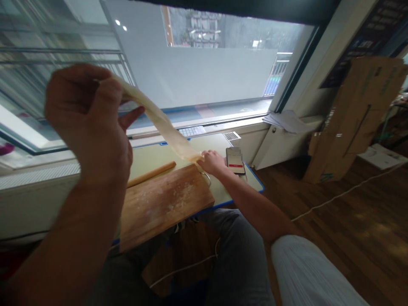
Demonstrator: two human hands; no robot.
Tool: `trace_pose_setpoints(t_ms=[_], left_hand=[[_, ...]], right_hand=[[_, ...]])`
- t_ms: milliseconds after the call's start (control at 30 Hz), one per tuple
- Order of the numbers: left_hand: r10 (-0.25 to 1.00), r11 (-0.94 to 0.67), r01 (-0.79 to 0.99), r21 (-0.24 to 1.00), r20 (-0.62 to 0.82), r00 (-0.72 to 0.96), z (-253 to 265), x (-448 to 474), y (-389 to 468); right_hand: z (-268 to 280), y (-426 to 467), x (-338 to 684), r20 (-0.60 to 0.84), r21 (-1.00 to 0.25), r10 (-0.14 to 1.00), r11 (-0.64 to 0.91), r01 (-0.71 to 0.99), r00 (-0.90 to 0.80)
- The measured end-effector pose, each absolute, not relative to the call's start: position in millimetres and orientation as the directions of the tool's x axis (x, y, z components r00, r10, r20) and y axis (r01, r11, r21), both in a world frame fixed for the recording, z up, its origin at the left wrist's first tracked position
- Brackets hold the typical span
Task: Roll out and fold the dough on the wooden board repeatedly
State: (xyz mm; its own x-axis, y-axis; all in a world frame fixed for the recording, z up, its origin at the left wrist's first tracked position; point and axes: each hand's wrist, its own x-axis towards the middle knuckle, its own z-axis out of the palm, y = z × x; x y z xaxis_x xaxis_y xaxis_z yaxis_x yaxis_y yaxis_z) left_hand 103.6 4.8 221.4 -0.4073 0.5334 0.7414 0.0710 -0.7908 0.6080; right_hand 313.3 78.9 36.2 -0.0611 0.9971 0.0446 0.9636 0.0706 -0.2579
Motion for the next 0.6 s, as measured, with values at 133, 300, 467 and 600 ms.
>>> trace_pose_setpoints(t_ms=[133, 300, 467, 600], left_hand=[[0.496, -0.781, 0.196, 0.593, 0.780, -0.383, 245.4, 103.7, 6.2], [0.446, -0.793, 0.245, 0.558, 0.805, -0.392, 263.2, 98.0, 2.8], [0.416, -0.785, 0.322, 0.529, 0.836, -0.359, 275.6, 84.5, 14.4], [0.412, -0.837, 0.184, 0.515, 0.816, -0.406, 257.0, 74.4, 17.6]], right_hand=[[23.1, 93.1, 311.4, 0.070, -0.363, 0.994, 0.100, 0.926, -0.080], [16.6, 118.9, 311.1, 0.096, -0.518, 0.992, 0.116, 0.848, -0.077], [46.3, 166.5, 314.3, 0.100, -0.650, 0.993, 0.013, 0.760, 0.067], [84.0, 203.3, 323.1, 0.110, -0.686, 0.982, -0.038, 0.726, 0.155]])
